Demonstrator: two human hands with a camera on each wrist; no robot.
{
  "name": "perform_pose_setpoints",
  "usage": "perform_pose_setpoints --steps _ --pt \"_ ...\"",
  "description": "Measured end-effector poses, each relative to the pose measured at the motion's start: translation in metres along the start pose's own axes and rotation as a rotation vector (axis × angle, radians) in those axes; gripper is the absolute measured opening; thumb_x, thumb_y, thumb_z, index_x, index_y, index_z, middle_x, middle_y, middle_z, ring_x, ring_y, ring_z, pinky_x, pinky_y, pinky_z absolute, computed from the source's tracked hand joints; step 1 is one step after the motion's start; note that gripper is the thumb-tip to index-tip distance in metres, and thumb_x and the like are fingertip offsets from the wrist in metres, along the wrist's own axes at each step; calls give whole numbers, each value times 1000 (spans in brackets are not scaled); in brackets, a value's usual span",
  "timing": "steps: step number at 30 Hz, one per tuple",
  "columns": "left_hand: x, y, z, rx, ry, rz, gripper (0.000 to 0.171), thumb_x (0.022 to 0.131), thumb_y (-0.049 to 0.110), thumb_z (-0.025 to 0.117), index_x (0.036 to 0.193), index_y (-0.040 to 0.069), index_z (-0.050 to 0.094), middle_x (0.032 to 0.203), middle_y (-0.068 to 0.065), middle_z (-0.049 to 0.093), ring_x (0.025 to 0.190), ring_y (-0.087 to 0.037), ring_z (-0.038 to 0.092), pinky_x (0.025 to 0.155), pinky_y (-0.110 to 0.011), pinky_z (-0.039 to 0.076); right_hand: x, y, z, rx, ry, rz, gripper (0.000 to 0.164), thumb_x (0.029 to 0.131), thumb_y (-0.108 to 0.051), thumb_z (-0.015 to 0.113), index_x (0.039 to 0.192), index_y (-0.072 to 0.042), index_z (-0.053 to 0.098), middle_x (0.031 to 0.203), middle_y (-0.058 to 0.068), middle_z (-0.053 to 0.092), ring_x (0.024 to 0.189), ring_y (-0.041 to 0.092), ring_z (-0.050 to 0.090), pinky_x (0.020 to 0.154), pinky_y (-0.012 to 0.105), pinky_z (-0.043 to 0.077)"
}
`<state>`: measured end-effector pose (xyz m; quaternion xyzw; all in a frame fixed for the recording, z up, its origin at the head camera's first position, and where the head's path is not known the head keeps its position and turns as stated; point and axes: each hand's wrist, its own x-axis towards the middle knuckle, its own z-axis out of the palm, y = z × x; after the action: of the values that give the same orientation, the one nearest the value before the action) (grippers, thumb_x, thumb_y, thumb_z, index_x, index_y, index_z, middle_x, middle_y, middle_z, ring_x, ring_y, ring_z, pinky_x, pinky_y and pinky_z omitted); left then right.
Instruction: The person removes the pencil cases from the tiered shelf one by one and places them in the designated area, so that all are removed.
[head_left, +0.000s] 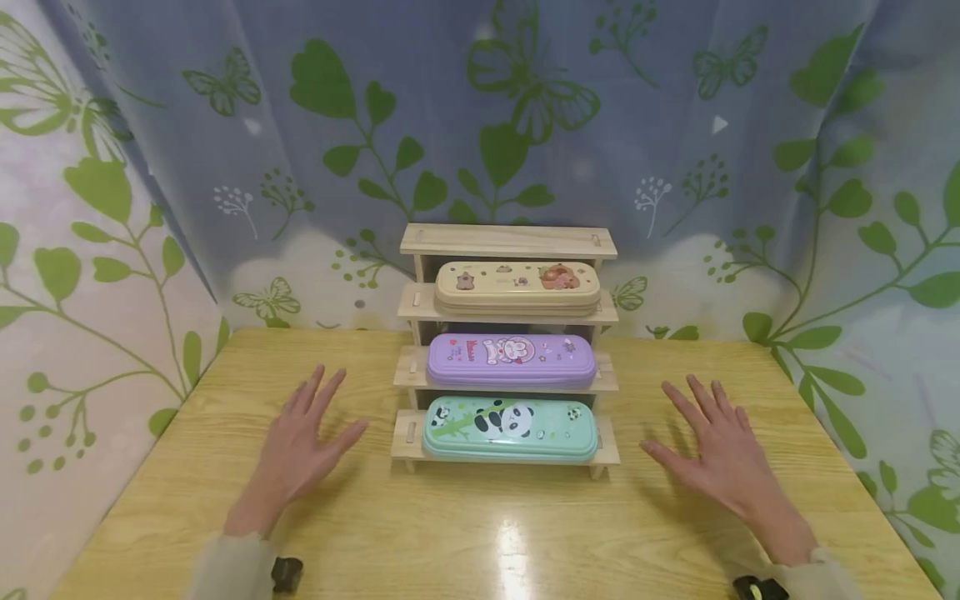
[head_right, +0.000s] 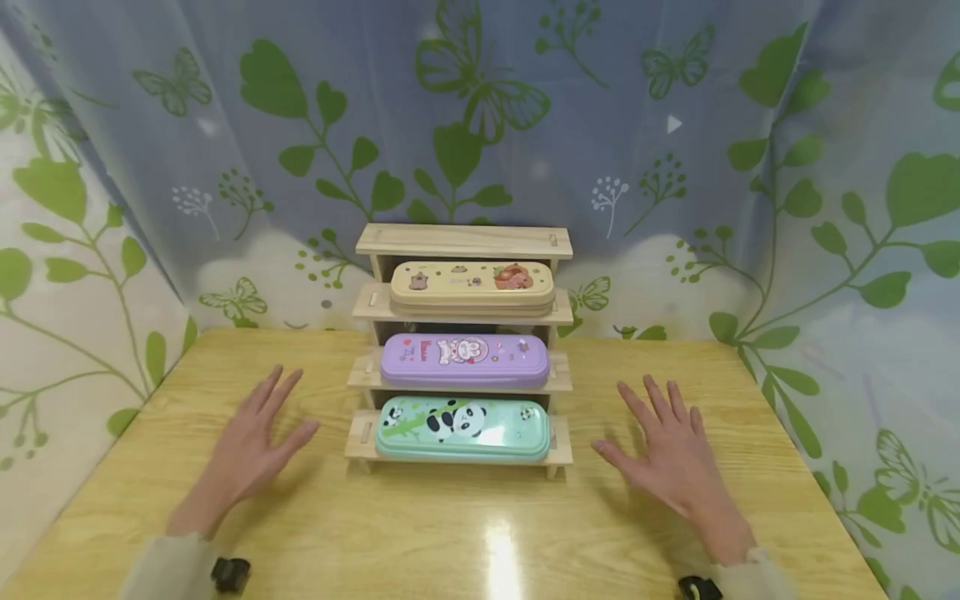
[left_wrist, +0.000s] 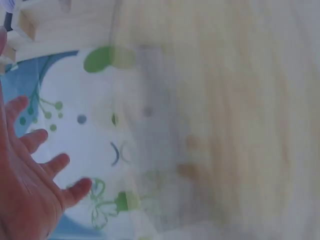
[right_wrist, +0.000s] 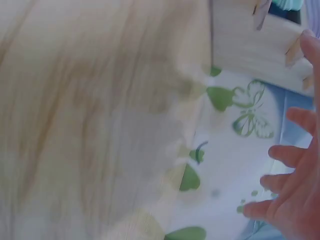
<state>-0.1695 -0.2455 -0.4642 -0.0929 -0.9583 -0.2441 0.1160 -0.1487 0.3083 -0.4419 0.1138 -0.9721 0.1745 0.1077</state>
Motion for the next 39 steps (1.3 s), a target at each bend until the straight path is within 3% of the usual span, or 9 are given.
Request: perform_pose_setpoints --steps 8,13,17,21,27,34,39 --pt "17 21 9 -353 29 -13 67 100 42 63 160 31 34 169 -11 27 149 -45 32 109 -74 35 7 -26 14 108 199 -226 76 77 -33 88 143 -13 58 145 22 55 132 48 51 95 69 47" --pt "27 31 13 -526 22 -33 60 102 37 62 157 30 38 166 -9 32 143 -43 43 107 -66 43 11 -41 24 146 207 -276 74 75 -30 89 142 -16 60 139 17 61 125 40 58 93 63 51" --pt "34 38 17 -639 -35 -44 58 103 36 61 156 28 39 165 -6 34 144 -43 44 110 -64 43 12 -49 29 161 175 -283 72 77 -31 89 141 -15 60 136 14 61 122 36 59 92 60 54" --pt "41 41 22 -692 -74 -48 57 104 35 61 156 25 40 165 -7 36 143 -44 45 111 -64 42 12 -54 34 177 129 -249 71 79 -34 87 141 -15 60 132 14 62 120 35 60 91 61 55" --pt "50 43 27 -715 -74 -52 53 104 31 61 153 18 44 160 -12 42 138 -42 50 111 -61 44 14 -62 41 183 50 -171 75 81 -45 84 146 -20 56 131 11 63 120 34 59 93 61 54" --pt "60 45 32 -762 -72 -32 48 104 25 62 149 15 48 156 -13 46 136 -40 52 110 -56 47 18 -68 44 165 52 -150 79 79 -50 85 144 -16 56 126 9 63 118 31 58 94 57 54" --pt "67 51 35 -809 -93 -33 47 103 22 63 147 14 51 155 -12 48 131 -38 56 105 -49 52 18 -69 47 215 46 -124 76 78 -46 86 142 -15 58 124 8 62 119 29 54 96 57 52"
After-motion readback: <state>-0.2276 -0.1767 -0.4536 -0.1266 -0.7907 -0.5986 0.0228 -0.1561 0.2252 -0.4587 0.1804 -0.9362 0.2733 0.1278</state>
